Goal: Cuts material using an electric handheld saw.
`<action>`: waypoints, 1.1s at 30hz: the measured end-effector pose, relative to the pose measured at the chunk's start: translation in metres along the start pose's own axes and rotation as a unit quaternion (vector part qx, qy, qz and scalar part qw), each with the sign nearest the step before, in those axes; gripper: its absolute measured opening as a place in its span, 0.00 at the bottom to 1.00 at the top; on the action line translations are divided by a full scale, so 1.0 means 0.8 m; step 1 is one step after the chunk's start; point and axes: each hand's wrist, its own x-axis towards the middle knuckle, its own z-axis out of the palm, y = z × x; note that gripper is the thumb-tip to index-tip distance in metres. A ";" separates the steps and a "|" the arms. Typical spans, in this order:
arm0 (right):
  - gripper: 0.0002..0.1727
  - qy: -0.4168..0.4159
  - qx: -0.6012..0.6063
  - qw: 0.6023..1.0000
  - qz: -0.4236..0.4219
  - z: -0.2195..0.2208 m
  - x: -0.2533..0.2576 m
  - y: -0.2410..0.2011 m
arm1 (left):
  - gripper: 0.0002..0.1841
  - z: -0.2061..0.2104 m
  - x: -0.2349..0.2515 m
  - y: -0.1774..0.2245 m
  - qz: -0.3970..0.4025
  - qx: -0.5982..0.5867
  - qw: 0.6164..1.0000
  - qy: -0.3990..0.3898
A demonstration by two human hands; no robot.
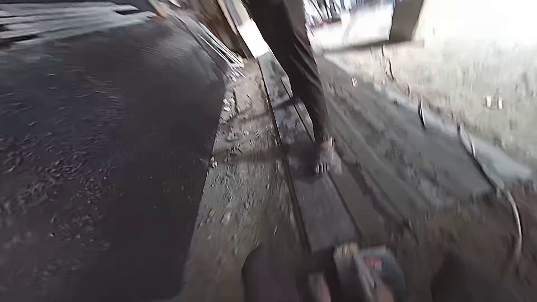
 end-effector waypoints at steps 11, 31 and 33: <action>0.27 0.004 0.058 0.998 0.008 0.006 0.021 0.019 | 0.15 0.030 0.005 0.002 0.052 -0.051 0.997 0.015; 0.23 0.046 0.051 0.998 0.000 0.013 0.064 0.026 | 0.17 0.058 0.003 0.039 0.180 0.143 0.973 -0.023; 0.23 0.047 0.049 0.998 0.003 0.013 0.065 0.030 | 0.17 0.061 0.002 0.037 0.190 0.147 0.971 -0.021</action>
